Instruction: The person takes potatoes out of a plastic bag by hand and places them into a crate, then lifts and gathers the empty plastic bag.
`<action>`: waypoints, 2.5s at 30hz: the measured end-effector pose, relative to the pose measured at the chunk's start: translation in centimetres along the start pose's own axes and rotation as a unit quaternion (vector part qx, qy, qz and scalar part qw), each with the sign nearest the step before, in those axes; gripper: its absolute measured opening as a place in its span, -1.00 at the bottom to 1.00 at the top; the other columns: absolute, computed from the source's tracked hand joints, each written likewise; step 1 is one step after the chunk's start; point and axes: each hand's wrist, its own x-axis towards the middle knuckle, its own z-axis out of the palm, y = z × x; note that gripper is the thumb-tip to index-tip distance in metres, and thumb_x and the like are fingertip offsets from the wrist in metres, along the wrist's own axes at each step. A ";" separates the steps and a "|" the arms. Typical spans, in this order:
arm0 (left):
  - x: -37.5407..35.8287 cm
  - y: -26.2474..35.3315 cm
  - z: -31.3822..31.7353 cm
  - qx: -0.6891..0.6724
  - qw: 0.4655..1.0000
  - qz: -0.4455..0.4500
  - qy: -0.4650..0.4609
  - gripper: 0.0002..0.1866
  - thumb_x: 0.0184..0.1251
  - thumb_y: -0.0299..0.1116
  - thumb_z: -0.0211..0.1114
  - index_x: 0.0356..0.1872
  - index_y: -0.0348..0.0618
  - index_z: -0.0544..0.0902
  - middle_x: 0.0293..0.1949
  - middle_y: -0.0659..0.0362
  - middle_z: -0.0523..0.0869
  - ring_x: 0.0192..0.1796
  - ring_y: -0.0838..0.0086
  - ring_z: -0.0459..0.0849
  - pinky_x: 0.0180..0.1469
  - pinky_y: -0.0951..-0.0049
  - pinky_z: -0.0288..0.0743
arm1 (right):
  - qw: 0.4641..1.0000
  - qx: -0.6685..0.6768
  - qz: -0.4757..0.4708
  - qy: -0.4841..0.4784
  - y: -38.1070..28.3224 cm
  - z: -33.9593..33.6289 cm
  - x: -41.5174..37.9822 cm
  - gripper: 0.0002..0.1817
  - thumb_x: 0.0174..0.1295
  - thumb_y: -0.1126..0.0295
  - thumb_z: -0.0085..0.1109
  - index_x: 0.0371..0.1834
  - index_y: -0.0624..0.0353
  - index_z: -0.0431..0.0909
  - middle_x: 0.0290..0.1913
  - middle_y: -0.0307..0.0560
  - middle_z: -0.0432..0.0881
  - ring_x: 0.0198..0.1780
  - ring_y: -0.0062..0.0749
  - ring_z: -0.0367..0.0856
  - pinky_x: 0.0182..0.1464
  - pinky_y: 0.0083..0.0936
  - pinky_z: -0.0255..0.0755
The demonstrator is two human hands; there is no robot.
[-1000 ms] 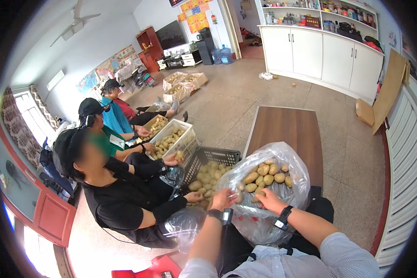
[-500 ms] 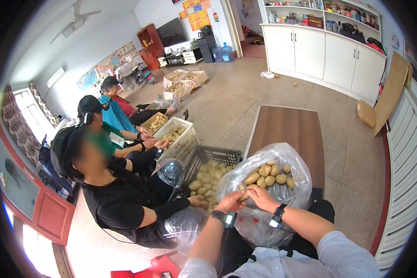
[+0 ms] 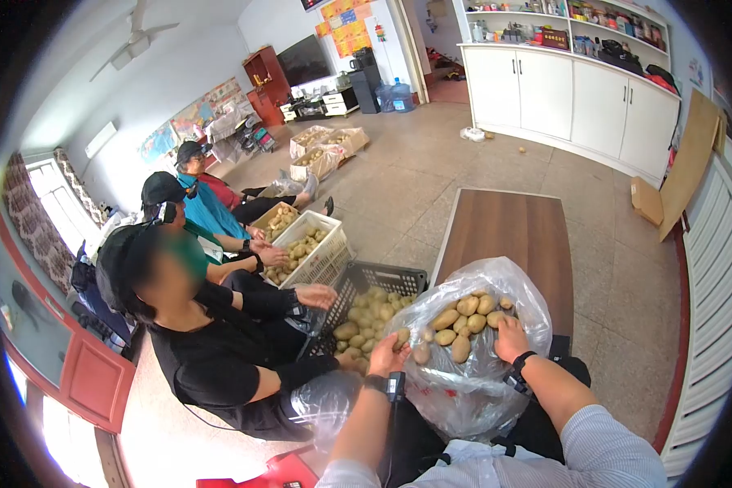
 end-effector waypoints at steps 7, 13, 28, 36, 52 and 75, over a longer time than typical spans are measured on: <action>0.1 1.1 -0.7 -0.026 0.999 -0.007 0.027 -0.74 0.41 -0.41 0.11 0.04 -0.30 0.49 -0.09 0.07 0.62 -0.12 0.25 0.57 -0.11 0.30 0.54 | 1.000 -0.015 0.007 -0.013 -0.1 -0.3 0.7 -0.45 -0.02 0.52 0.10 0.15 0.29 0.37 0.25 0.21 0.34 0.25 0.19 0.30 0.31 -0.12 0.22; 2.1 0.6 -4.3 0.158 0.984 0.081 0.015 -0.74 0.40 -0.46 0.09 0.04 -0.35 0.47 -0.07 0.02 0.59 -0.11 0.18 0.59 -0.12 0.27 0.59 | 0.995 0.005 0.045 -0.092 -1.4 -2.1 1.8 -0.52 0.09 0.52 0.03 0.17 0.12 0.38 0.34 0.21 0.27 0.26 0.28 0.30 0.31 -0.12 0.25; -1.9 1.7 -3.5 0.605 0.702 0.325 0.189 -0.56 0.25 -0.20 0.38 0.01 -0.33 0.59 -0.22 -0.02 0.74 -0.16 0.25 0.73 -0.09 0.33 0.57 | 0.990 -0.120 -0.073 0.027 -2.0 -0.7 -0.2 -0.72 0.18 0.41 -0.03 -0.04 0.12 0.48 0.04 0.06 0.45 -0.04 -0.10 0.55 0.03 -0.17 0.35; -3.1 3.0 -2.7 0.679 0.657 0.272 0.180 -0.51 0.24 0.03 0.28 -0.09 -0.25 0.64 -0.24 -0.14 0.70 -0.18 -0.01 0.67 -0.07 0.17 0.53 | 0.975 -0.195 -0.101 0.029 -3.4 -1.7 -2.3 -0.74 0.13 0.45 0.02 -0.09 0.09 0.48 -0.18 -0.03 0.51 -0.22 -0.14 0.61 -0.18 -0.16 0.38; -4.6 4.3 -1.8 0.740 0.617 0.195 0.185 -0.58 0.27 0.12 0.12 -0.27 -0.01 0.69 -0.29 -0.07 0.71 -0.23 0.05 0.68 -0.22 0.10 0.51 | 0.989 -0.078 -0.091 -0.084 -2.9 0.6 -6.2 -0.68 0.18 0.42 0.00 0.03 0.10 0.45 -0.21 0.09 0.53 -0.21 -0.03 0.64 -0.18 -0.08 0.48; 2.4 0.3 -3.6 0.235 0.971 0.043 -0.009 -0.66 0.34 -0.19 0.19 -0.08 -0.27 0.48 -0.09 -0.03 0.60 0.12 0.08 0.55 0.16 0.08 0.47 | 0.908 0.295 0.133 -0.265 -6.7 -0.6 -1.5 -0.43 0.17 -0.01 0.24 -0.03 0.32 0.46 -0.35 -0.02 0.62 -0.42 -0.33 0.62 -0.39 -0.42 0.46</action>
